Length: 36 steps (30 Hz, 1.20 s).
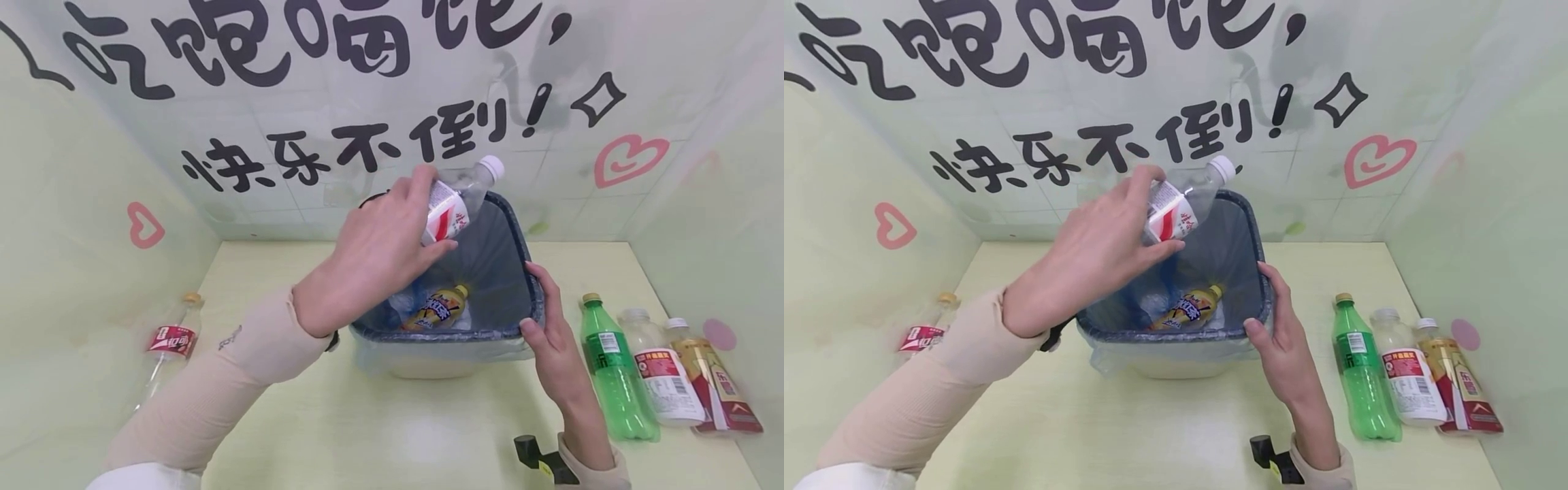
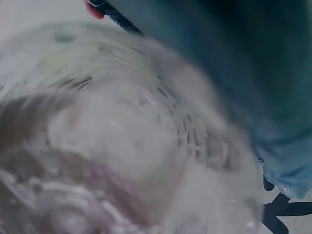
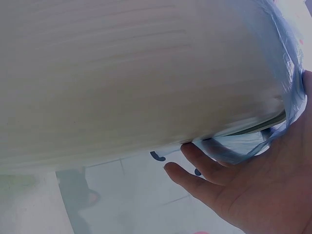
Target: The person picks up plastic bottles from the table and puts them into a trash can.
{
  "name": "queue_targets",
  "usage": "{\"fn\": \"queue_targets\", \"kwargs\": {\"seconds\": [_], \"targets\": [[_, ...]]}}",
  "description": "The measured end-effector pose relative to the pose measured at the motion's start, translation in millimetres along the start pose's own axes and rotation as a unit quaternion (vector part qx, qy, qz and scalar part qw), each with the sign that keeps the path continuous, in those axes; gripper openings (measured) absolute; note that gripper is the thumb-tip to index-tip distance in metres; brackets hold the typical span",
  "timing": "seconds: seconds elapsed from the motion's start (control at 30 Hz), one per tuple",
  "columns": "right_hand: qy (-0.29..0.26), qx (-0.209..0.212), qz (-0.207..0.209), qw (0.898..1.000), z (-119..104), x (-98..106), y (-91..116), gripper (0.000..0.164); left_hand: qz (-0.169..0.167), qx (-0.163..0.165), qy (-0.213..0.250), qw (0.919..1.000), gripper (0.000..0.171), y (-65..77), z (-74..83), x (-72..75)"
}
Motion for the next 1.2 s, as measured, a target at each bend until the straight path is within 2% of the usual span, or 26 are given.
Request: {"fn": "queue_targets", "kwargs": {"seconds": [0.3,0.67,0.8,1.0,1.2], "targets": [[0.006,0.004,0.002,1.000,0,0,-1,0.056,0.015,-0.008,0.002,0.9999,0.071,1.9,4.0,2.3],[0.008,-0.002,0.003,1.000,1,1,0,0.057,0.008,-0.009,0.031,0.9994,0.071,5.5,6.5,2.9],[0.022,-0.008,0.004,1.000,2,1,0,0.057,-0.003,0.001,0.033,0.9994,0.073,5.3,5.5,-0.6],[0.019,-0.005,0.006,1.000,1,2,0,0.056,-0.018,0.003,0.043,0.9989,0.088,8.3,5.7,-6.3],[0.005,-0.006,0.002,1.000,1,1,0,0.056,-0.045,-0.003,0.020,0.9988,0.095,11.9,4.7,-11.4]]}}
Point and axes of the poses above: each hand's wrist, its own y-axis away from the middle knuckle, its own x-axis out of the back of the hand, z = x × y, the point moved 8 cm from there along -y, towards the middle knuckle, and after that the axes turned 12 degrees about z, right-handed, at the moved point
